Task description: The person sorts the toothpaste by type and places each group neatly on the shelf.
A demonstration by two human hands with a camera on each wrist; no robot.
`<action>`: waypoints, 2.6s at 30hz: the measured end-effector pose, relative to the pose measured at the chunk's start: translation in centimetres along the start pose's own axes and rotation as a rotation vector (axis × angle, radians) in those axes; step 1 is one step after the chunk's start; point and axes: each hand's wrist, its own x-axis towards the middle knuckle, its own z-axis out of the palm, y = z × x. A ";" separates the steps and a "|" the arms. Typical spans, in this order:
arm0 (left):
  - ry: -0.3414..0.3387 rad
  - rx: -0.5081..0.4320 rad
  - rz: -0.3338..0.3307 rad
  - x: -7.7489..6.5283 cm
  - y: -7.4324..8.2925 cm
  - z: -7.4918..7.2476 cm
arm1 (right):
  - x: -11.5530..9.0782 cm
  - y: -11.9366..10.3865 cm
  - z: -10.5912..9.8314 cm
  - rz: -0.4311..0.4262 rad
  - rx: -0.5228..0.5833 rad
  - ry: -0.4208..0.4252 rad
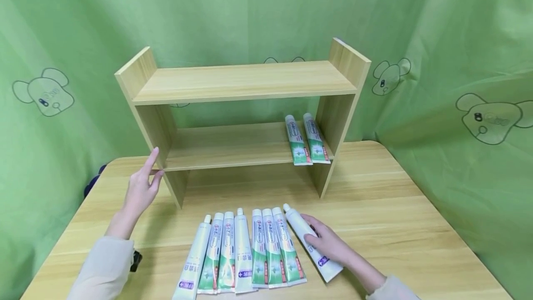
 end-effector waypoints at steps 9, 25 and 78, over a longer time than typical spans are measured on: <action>0.012 0.008 0.014 0.1 -0.1 0.1 | -0.1 -0.2 -0.5 -0.150 0.151 -0.053; 0.018 0.001 0.020 0.1 -0.1 0.0 | -0.7 -2.3 -0.6 -0.316 0.249 -0.082; 0.002 0.004 -0.020 0.0 0.0 0.0 | -2.3 -10.1 -2.6 -0.703 0.795 0.139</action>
